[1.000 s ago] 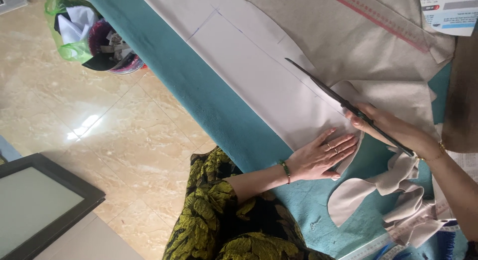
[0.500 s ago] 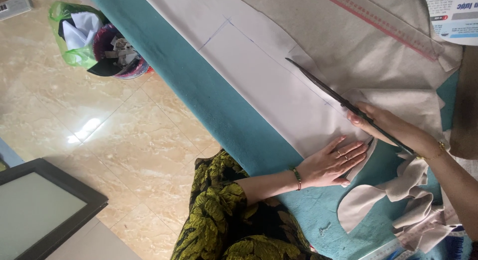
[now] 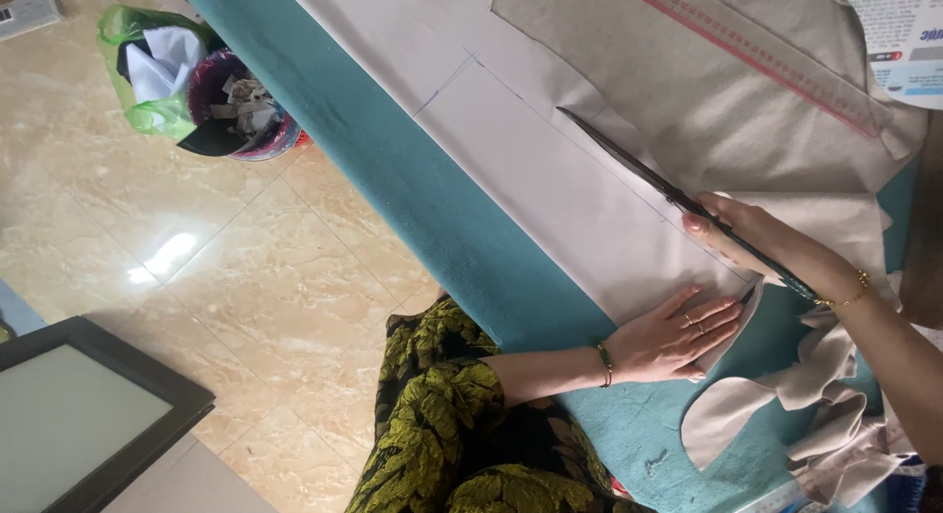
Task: Marking fabric with a pen using a paper pattern and then cutting it with scissors
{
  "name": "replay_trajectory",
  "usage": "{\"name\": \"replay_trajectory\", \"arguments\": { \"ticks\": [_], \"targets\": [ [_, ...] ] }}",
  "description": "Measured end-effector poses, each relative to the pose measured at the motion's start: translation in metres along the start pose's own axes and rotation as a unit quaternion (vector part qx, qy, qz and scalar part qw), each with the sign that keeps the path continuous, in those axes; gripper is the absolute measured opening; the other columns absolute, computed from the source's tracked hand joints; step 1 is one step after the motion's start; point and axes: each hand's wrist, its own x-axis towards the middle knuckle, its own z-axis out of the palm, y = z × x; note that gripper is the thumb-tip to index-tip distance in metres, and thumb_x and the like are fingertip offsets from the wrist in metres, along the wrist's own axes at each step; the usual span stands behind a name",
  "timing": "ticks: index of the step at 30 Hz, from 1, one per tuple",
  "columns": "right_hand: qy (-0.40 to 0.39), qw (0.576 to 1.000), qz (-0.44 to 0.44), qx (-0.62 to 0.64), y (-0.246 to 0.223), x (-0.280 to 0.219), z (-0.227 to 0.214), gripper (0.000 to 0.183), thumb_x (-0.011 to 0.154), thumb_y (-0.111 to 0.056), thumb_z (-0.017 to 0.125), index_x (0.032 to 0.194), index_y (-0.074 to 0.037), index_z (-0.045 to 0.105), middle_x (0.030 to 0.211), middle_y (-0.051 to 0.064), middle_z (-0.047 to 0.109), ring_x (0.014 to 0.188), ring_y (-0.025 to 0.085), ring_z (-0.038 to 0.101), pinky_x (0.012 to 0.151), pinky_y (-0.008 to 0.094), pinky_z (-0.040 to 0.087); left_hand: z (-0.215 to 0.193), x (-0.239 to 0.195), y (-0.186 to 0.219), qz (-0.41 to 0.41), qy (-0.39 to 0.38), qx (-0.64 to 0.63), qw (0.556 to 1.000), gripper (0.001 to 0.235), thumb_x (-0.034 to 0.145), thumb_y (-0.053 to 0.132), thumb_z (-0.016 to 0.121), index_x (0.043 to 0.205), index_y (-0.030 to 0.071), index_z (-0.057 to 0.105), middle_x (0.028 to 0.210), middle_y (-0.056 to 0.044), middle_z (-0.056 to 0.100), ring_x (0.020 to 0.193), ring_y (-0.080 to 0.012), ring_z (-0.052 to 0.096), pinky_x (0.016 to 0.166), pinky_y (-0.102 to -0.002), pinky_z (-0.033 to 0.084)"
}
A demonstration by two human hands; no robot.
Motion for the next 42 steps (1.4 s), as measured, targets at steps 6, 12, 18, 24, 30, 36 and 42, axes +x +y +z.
{"name": "replay_trajectory", "arguments": {
  "ticks": [6, 12, 18, 24, 30, 36, 42],
  "targets": [
    [-0.008, 0.999, 0.019, -0.030, -0.013, 0.022, 0.001, 0.035, 0.101, -0.040, 0.051, 0.114, -0.010, 0.064, 0.094, 0.002, 0.065, 0.084, 0.014, 0.058, 0.080, 0.032, 0.048, 0.004, 0.002, 0.001, 0.014, -0.014, -0.020, 1.000, 0.096, 0.094, 0.083, 0.053, 0.160, 0.016, 0.034, 0.168, -0.004, 0.031, 0.157, -0.0223, 0.019, 0.131, -0.053, 0.013],
    [-0.040, 0.994, 0.090, 0.054, -0.083, 0.031, -0.012, 0.040, 0.101, -0.037, 0.049, 0.130, -0.011, 0.055, 0.111, -0.001, 0.066, 0.105, 0.008, 0.062, 0.097, 0.028, 0.047, -0.002, -0.002, -0.002, 0.016, -0.001, -0.002, 1.000, 0.091, 0.097, 0.081, 0.052, 0.160, 0.018, 0.035, 0.167, -0.002, 0.033, 0.156, -0.0236, 0.018, 0.131, -0.050, 0.017],
    [-0.013, 0.997, 0.069, 0.044, -0.050, 0.039, -0.001, 0.041, 0.103, -0.049, 0.045, 0.095, -0.011, 0.058, 0.068, 0.000, 0.049, 0.054, 0.013, 0.040, 0.046, 0.033, 0.034, -0.004, -0.002, -0.004, 0.030, -0.016, -0.008, 0.999, 0.093, 0.100, 0.083, 0.052, 0.161, 0.016, 0.030, 0.169, -0.002, 0.028, 0.156, -0.0239, 0.013, 0.131, -0.050, 0.015],
    [-0.030, 0.991, 0.130, 0.014, -0.111, 0.041, -0.012, 0.042, 0.101, -0.049, 0.047, 0.110, -0.011, 0.061, 0.081, -0.001, 0.049, 0.074, 0.013, 0.044, 0.068, 0.032, 0.039, 0.000, -0.001, -0.003, 0.038, -0.006, -0.017, 0.999, 0.088, 0.098, 0.080, 0.048, 0.159, 0.018, 0.035, 0.166, 0.000, 0.034, 0.156, -0.0230, 0.018, 0.130, -0.048, 0.019],
    [-0.011, 0.992, 0.124, 0.025, -0.115, 0.058, -0.007, 0.050, 0.097, -0.054, 0.046, 0.120, -0.014, 0.064, 0.090, -0.001, 0.058, 0.082, 0.015, 0.049, 0.077, 0.032, 0.041, 0.002, -0.002, -0.003, 0.039, 0.000, -0.028, 0.999, 0.085, 0.099, 0.077, 0.046, 0.159, 0.018, 0.036, 0.167, -0.003, 0.033, 0.156, -0.0215, 0.019, 0.131, -0.048, 0.017],
    [-0.010, 0.989, 0.142, 0.050, -0.122, 0.060, -0.006, 0.056, 0.095, -0.066, 0.042, 0.087, -0.012, 0.051, 0.068, 0.000, 0.037, 0.058, 0.014, 0.035, 0.050, 0.032, 0.032, 0.000, -0.003, -0.006, 0.047, -0.006, -0.038, 0.998, 0.077, 0.102, 0.071, 0.042, 0.160, 0.021, 0.036, 0.167, -0.001, 0.032, 0.156, -0.0226, 0.017, 0.131, -0.048, 0.015],
    [-0.010, 0.998, 0.062, -0.005, -0.117, 0.061, -0.001, 0.052, 0.098, -0.063, 0.039, 0.090, -0.013, 0.051, 0.079, -0.002, 0.043, 0.069, 0.013, 0.041, 0.063, 0.034, 0.038, 0.008, -0.003, -0.003, 0.066, -0.004, -0.070, 0.995, 0.071, 0.105, 0.071, 0.047, 0.159, 0.027, 0.033, 0.168, 0.003, 0.031, 0.156, -0.0177, 0.017, 0.131, -0.047, 0.016]
  ]
}}
